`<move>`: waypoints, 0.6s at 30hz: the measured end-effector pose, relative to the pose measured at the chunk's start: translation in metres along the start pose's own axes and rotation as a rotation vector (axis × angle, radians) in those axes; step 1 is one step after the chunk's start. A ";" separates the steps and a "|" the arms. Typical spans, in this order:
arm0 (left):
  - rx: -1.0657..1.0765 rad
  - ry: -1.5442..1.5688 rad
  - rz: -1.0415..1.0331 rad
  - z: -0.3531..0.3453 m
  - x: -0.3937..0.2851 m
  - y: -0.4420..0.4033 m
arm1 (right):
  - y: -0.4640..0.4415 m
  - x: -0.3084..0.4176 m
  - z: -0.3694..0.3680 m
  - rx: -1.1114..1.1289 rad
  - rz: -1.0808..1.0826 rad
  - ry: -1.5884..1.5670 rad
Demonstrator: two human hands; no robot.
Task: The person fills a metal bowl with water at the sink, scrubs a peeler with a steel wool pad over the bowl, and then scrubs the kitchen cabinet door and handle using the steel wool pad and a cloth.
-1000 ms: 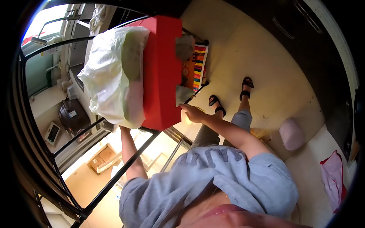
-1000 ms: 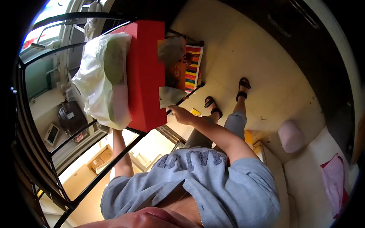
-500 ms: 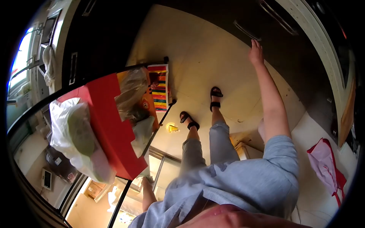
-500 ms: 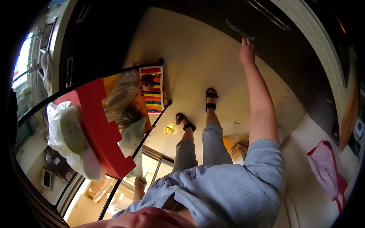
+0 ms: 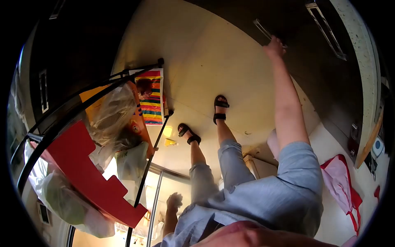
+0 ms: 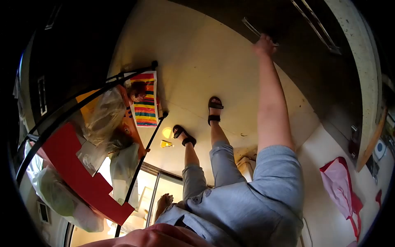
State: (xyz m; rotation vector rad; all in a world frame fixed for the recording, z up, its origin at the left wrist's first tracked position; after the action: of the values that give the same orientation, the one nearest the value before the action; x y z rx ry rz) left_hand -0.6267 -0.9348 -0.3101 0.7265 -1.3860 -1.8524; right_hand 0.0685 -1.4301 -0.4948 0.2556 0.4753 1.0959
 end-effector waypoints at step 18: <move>0.150 -0.317 -0.160 -0.187 -0.043 0.028 | 0.081 0.015 -0.030 -0.107 0.092 -0.049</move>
State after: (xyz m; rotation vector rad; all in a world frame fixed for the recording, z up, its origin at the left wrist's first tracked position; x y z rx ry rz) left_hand -0.4500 -1.0115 -0.3321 0.6526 -1.7262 -2.0729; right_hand -0.0045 -1.3814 -0.4899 0.2112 0.3623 1.1980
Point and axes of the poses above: each hand's wrist, its own y-axis away from the middle knuckle, its own z-axis out of the back of the hand, x = y × z, the point moved 4 cm from there along -y, towards the middle knuckle, and after that the axes turned 13 degrees about y, right-handed, at the moved point
